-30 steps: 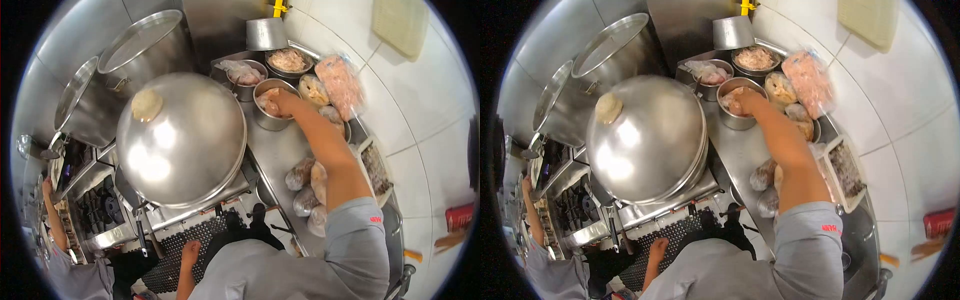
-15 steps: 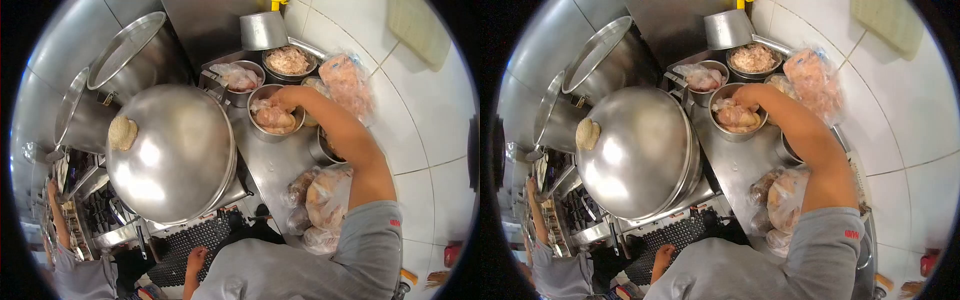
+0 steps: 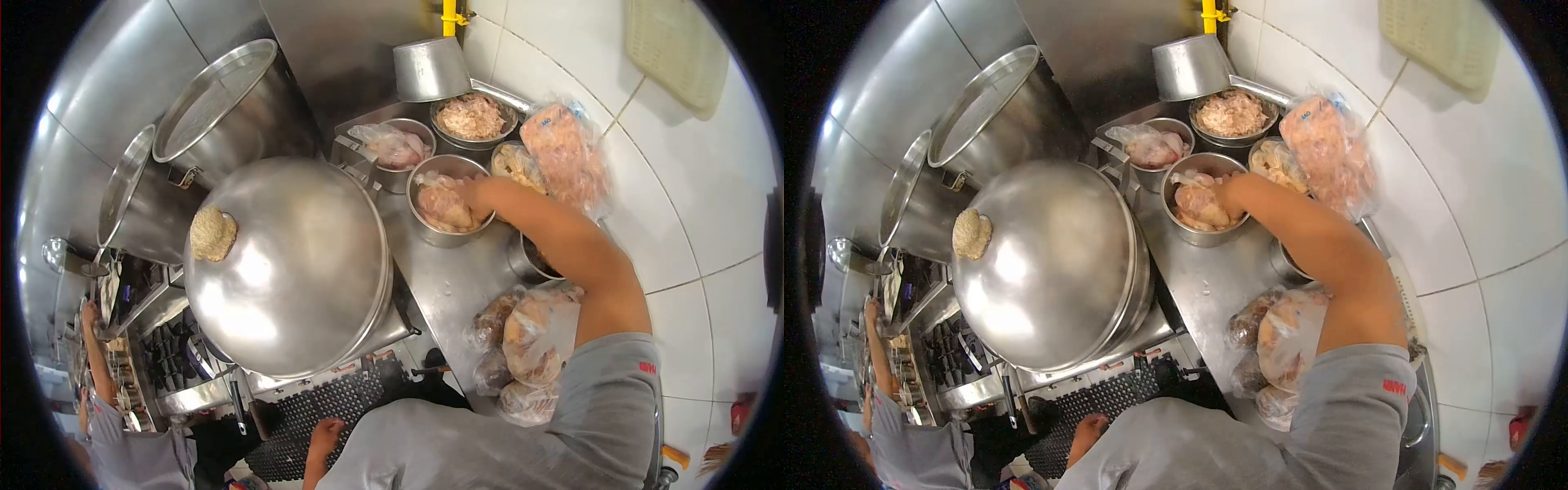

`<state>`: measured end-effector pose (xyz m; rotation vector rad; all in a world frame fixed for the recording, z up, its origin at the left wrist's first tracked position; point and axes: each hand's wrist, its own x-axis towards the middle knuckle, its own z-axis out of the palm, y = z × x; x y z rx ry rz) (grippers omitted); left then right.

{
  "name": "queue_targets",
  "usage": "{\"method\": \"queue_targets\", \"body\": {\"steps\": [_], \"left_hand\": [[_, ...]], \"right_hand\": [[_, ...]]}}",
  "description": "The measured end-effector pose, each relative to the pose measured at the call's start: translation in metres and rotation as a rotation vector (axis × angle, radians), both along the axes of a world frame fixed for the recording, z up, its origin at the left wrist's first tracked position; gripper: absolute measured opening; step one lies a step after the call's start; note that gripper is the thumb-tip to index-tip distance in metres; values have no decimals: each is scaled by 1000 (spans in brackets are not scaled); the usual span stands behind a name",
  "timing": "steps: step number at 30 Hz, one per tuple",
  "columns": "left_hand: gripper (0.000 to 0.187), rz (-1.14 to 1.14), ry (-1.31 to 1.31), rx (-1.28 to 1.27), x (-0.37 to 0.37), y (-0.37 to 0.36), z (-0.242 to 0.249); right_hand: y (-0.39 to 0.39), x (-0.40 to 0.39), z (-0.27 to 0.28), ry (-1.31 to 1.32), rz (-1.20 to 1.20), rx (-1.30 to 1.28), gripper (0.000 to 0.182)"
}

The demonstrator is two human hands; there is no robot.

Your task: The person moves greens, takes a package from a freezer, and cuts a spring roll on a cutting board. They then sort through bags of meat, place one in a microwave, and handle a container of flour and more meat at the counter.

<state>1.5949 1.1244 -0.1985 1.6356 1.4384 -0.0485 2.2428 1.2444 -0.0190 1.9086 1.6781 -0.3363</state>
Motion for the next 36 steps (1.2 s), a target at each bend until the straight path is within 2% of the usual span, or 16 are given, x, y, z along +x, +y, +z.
{"method": "queue_targets", "body": {"steps": [5, 7, 9, 12, 14, 15, 17, 19, 21, 23, 25, 27, 29, 31, 33, 36], "left_hand": [[22, 32, 56, -46, -8, 7, 8], [22, 38, 106, -67, -10, 11, 1], [24, 2, 151, -22, -13, 12, -12], [24, -13, 107, -9, -17, 12, -33], [24, -19, 34, -13, -17, 11, -39], [23, -18, -37, -19, -15, 9, -40], [23, -18, -45, -71, -8, 9, -27], [22, -17, -43, -137, -7, 9, -26], [22, -22, -84, -100, -12, 13, -37], [22, -74, -107, -113, 5, 21, -16], [22, -124, -136, -129, 9, 23, -13], [22, -77, -228, -109, 7, 28, -32], [22, -136, -248, -101, 2, 37, -59], [22, -186, -264, -92, 1, 44, -68], [22, -277, -182, -66, 9, 52, -67], [23, -261, -157, -134, 17, 62, -77]], "right_hand": [[-10, 10, -17, 74, 82, 257, 79], [-12, 8, -17, 91, 103, 356, 62], [-13, 7, -15, 91, 91, 353, 59], [-14, 10, -28, 83, 103, 396, 58], [-15, 14, -43, 112, 85, 545, 49], [-15, 9, -29, 107, 73, 538, 49], [-9, 1, 22, 208, -30, 80, 38], [-10, 32, 37, 298, -19, 347, 30], [-44, 34, 106, 370, -82, 603, 35], [-70, 46, 149, 250, -140, 604, 39], [-108, 49, 172, 257, -185, 668, 41], [-140, 41, 186, 190, -249, 574, 42], [-169, 28, 190, 124, -301, 486, 43], [-199, 9, 188, 223, -424, 461, 45], [-223, -12, 186, 323, -419, 426, 49], [-249, -51, 174, 605, -592, 319, 52]]}}
